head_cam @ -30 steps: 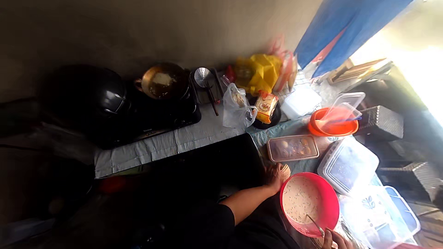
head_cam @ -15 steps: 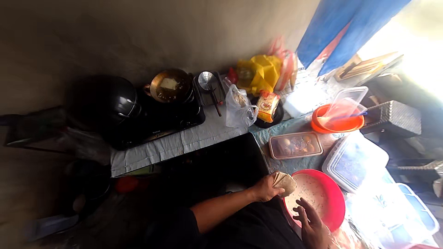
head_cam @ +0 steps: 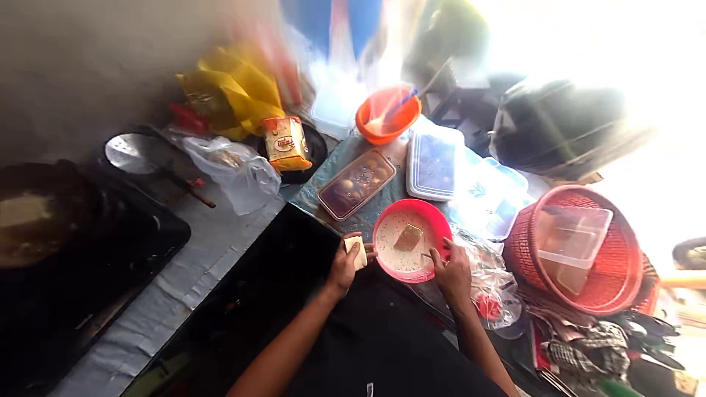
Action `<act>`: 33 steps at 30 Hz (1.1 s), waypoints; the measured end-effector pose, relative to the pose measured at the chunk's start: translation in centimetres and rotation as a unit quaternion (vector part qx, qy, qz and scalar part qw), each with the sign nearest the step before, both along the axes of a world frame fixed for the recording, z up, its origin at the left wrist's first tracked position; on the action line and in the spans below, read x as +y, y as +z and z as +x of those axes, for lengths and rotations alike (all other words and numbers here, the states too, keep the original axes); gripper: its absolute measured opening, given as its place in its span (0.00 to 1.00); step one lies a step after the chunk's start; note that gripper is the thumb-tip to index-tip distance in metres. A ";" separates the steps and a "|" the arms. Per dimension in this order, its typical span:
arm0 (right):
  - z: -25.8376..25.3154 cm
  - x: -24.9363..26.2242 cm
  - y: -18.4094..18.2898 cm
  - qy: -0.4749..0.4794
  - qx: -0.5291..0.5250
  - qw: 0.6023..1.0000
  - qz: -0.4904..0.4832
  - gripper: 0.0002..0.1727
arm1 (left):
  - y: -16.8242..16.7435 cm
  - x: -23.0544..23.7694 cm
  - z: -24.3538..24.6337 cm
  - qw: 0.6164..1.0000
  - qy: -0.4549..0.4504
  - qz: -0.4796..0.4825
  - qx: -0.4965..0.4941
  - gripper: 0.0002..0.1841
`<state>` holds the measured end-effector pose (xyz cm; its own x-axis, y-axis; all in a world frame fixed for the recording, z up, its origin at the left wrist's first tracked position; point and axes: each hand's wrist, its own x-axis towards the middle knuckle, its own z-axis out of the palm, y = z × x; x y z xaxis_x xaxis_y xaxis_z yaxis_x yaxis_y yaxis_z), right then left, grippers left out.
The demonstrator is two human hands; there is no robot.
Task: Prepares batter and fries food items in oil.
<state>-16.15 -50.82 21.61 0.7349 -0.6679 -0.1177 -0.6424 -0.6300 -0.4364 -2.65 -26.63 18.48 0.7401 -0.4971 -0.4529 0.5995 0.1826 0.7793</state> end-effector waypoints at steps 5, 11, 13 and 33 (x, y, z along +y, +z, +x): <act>-2.2 -0.6 -1.2 0.040 0.143 0.983 -0.109 0.18 | -3.0 0.1 -0.2 0.993 -0.066 0.077 0.059 0.32; -1.8 -0.9 -1.1 0.033 0.125 0.982 -0.141 0.15 | -4.3 -3.6 -1.6 0.977 -0.133 0.056 0.154 0.49; -0.8 -1.3 0.2 0.002 0.173 0.976 -0.128 0.19 | -4.7 -4.5 -1.8 0.977 -0.108 0.046 0.176 0.49; 5.6 3.6 0.4 0.123 -0.047 0.990 -0.048 0.15 | 0.6 3.0 -4.5 0.987 0.083 0.068 0.123 0.47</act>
<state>-10.52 -47.18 22.00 0.8814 -0.4722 0.0134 -0.4241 -0.8034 -0.4179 -7.17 -23.65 19.12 0.6648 -0.3013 -0.6836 0.7449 0.1977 0.6372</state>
